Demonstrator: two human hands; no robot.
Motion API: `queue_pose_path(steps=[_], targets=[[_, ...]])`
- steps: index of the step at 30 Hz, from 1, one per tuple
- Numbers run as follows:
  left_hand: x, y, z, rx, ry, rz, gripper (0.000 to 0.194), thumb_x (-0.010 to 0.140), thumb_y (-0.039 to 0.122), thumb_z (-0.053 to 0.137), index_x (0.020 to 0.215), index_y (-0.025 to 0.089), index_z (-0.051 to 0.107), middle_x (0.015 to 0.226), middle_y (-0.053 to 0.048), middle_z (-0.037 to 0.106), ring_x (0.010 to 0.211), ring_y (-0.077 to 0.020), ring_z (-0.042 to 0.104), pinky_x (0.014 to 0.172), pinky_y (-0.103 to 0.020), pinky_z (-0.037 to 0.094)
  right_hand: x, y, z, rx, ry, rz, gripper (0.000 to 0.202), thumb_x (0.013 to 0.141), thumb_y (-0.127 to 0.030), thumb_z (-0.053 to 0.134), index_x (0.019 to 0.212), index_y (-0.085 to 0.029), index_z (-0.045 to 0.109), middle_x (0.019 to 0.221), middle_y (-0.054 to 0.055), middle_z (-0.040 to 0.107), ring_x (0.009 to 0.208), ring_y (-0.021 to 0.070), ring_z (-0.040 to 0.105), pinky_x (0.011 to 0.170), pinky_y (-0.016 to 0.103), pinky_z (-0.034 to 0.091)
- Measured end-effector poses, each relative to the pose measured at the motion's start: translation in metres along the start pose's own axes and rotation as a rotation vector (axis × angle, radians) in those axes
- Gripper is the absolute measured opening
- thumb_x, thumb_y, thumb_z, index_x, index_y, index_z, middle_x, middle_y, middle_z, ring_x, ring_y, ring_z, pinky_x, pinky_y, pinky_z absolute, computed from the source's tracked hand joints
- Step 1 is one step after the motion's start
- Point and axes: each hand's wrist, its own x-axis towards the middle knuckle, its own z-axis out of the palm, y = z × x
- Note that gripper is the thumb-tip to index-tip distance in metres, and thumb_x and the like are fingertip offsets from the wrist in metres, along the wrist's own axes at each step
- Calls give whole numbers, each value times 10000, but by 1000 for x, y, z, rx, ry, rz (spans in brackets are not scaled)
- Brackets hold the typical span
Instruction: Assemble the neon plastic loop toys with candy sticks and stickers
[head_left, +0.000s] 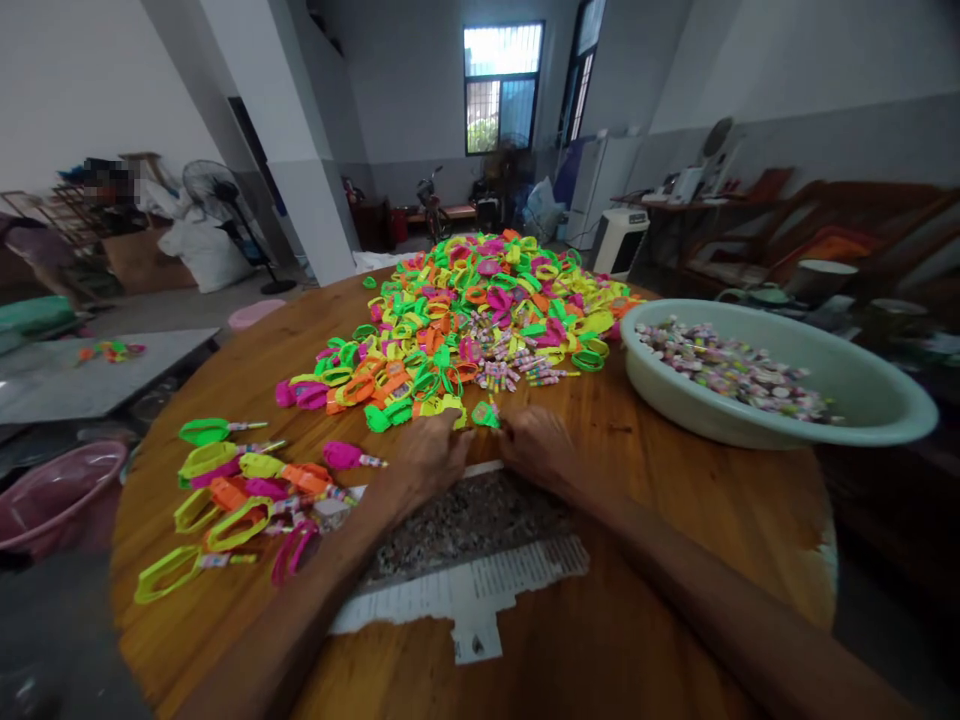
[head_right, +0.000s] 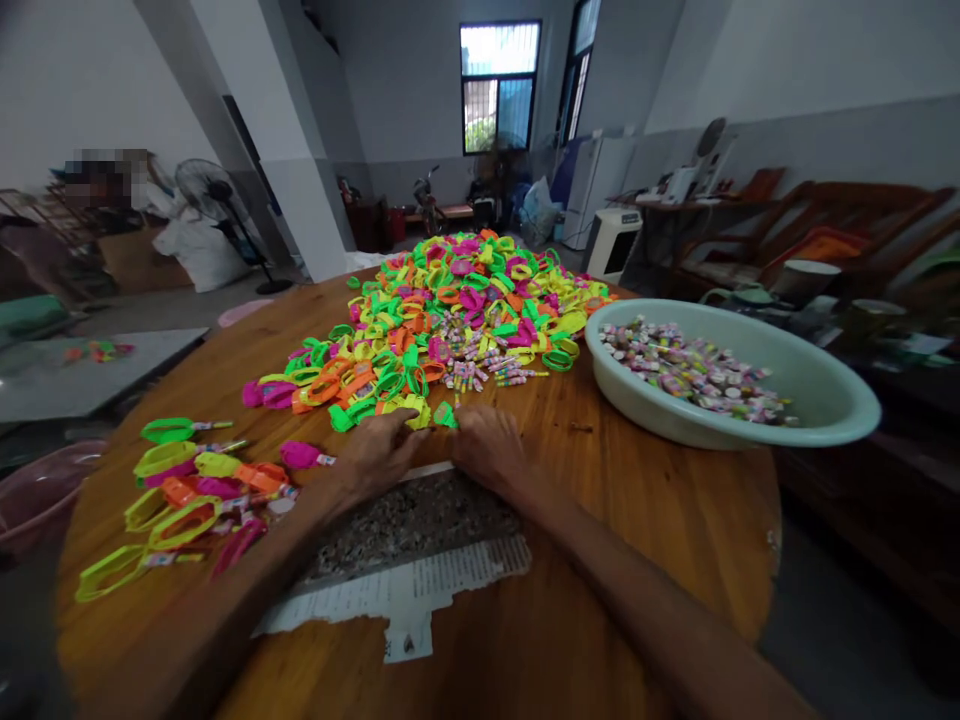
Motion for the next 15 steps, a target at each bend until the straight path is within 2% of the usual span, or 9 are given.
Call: queue_pose_path(steps=[3,5,7,9,11,13,15], targets=[[18,11,12,-184,-65,-159,334,910,402,533,829,121,694,612,-15,576,568,-134,490,559,-267,319,-18,-7,-2,23,1,-88,221,938,-238,460,972,-176,669,911,81,703,846,206,633,702,305,361],[24,12,18,-257,-94,-237,348,877,400,553,666,136,632,560,5,514,532,-117,448,523,-258,284,-26,-10,-4,91,18,-201,194,930,-237,493,984,-181,670,977,75,692,892,200,621,734,298,373],[27,9,24,-295,-118,-276,322,840,359,559,594,152,566,524,20,471,500,-108,432,491,-247,267,-27,-8,-5,172,9,-322,154,912,-223,524,917,-184,672,970,59,682,885,180,607,748,281,384],[27,4,27,-343,-163,-286,287,815,333,545,586,160,544,517,26,468,479,-105,436,472,-238,271,-19,0,-6,179,-7,-344,168,906,-193,506,841,-179,660,891,48,664,840,163,590,738,263,390],[26,-1,25,-389,-216,-265,288,815,359,524,605,164,551,521,26,477,463,-106,438,465,-237,279,-3,11,-6,124,1,-285,215,911,-154,452,923,-163,666,891,65,647,855,171,580,739,265,392],[24,-7,19,-424,-255,-221,317,821,418,517,637,164,563,537,28,477,473,-105,435,475,-238,285,16,23,-3,69,4,-243,285,906,-144,438,1097,-153,649,1035,108,633,926,195,577,751,281,391],[22,-12,9,-446,-278,-167,370,824,486,519,654,161,566,558,32,454,505,-98,413,500,-237,281,32,32,-1,33,-39,-257,305,894,-164,473,1147,-174,643,1174,131,598,938,204,579,734,288,382]])
